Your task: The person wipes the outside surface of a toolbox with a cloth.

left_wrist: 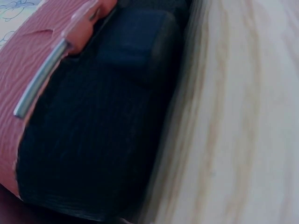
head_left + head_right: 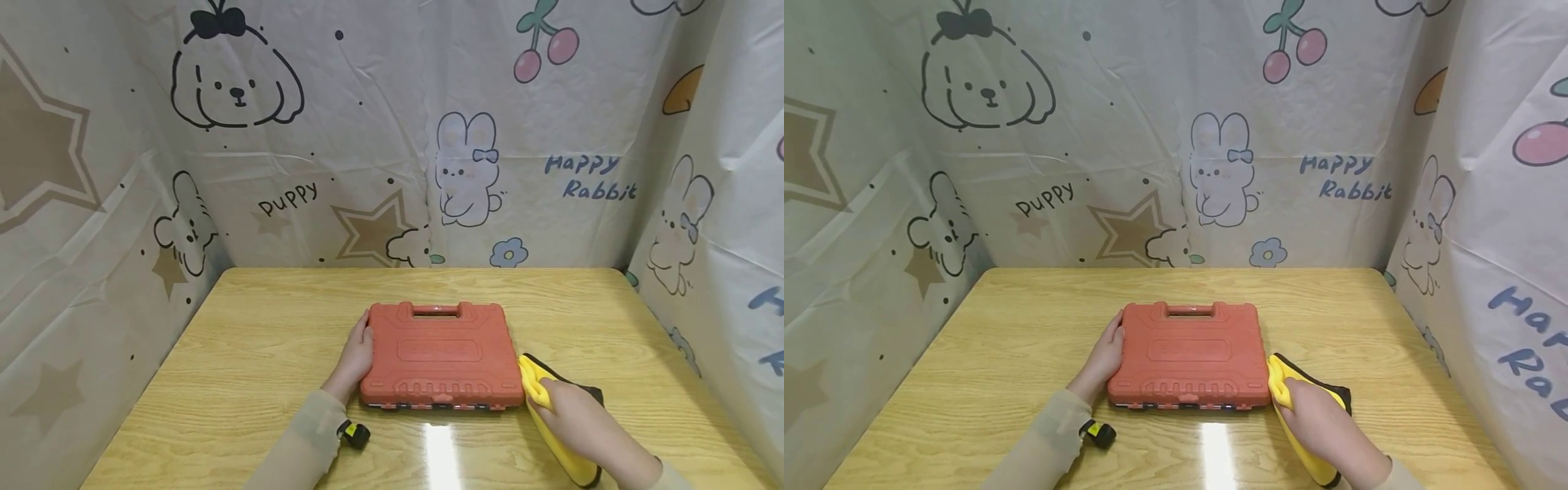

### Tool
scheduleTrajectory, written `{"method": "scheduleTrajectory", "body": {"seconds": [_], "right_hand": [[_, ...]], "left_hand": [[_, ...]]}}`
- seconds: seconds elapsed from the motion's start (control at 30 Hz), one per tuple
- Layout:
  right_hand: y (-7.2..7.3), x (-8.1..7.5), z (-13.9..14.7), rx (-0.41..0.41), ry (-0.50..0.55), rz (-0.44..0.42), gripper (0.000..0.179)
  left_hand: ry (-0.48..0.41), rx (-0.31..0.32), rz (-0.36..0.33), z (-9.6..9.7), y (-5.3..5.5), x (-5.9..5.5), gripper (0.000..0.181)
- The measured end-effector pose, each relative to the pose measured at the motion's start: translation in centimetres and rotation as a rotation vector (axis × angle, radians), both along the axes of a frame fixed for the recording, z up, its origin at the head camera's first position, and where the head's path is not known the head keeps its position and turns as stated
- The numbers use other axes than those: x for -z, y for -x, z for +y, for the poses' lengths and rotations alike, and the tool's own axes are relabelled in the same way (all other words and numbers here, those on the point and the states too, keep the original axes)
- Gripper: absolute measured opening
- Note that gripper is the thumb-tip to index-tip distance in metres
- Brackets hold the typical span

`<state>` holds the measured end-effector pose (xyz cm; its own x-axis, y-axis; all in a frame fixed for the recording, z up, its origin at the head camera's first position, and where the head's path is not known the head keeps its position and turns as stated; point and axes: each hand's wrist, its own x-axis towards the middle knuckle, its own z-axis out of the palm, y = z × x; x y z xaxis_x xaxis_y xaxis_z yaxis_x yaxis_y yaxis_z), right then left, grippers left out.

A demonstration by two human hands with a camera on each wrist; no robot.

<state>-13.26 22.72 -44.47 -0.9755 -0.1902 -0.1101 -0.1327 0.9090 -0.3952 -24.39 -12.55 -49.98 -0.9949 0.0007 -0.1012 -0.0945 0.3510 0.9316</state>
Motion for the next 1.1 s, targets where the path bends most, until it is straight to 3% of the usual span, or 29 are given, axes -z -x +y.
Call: {"method": "scheduleTrajectory", "body": {"seconds": [0.27,0.5,0.8,1.1], "right_hand": [[-0.3,-0.1,0.3,-0.05,0.03,-0.032,0.027],[-0.8,0.1,0.5,-0.112,0.058,0.01,0.028],[-1.4,0.3,-0.4,-0.042,0.118,-0.059,0.027],[-1.7,0.5,-1.2,-0.143,0.132,-0.059,0.025]], "left_hand": [[-0.004,-0.008,0.006,0.2,-0.3,-0.2,0.054],[0.003,-0.012,0.008,0.3,-0.5,-0.5,0.054],[0.014,-0.013,0.015,0.1,-0.2,-0.1,0.053],[0.021,-0.017,0.016,0.1,-0.1,-0.1,0.053]]}}
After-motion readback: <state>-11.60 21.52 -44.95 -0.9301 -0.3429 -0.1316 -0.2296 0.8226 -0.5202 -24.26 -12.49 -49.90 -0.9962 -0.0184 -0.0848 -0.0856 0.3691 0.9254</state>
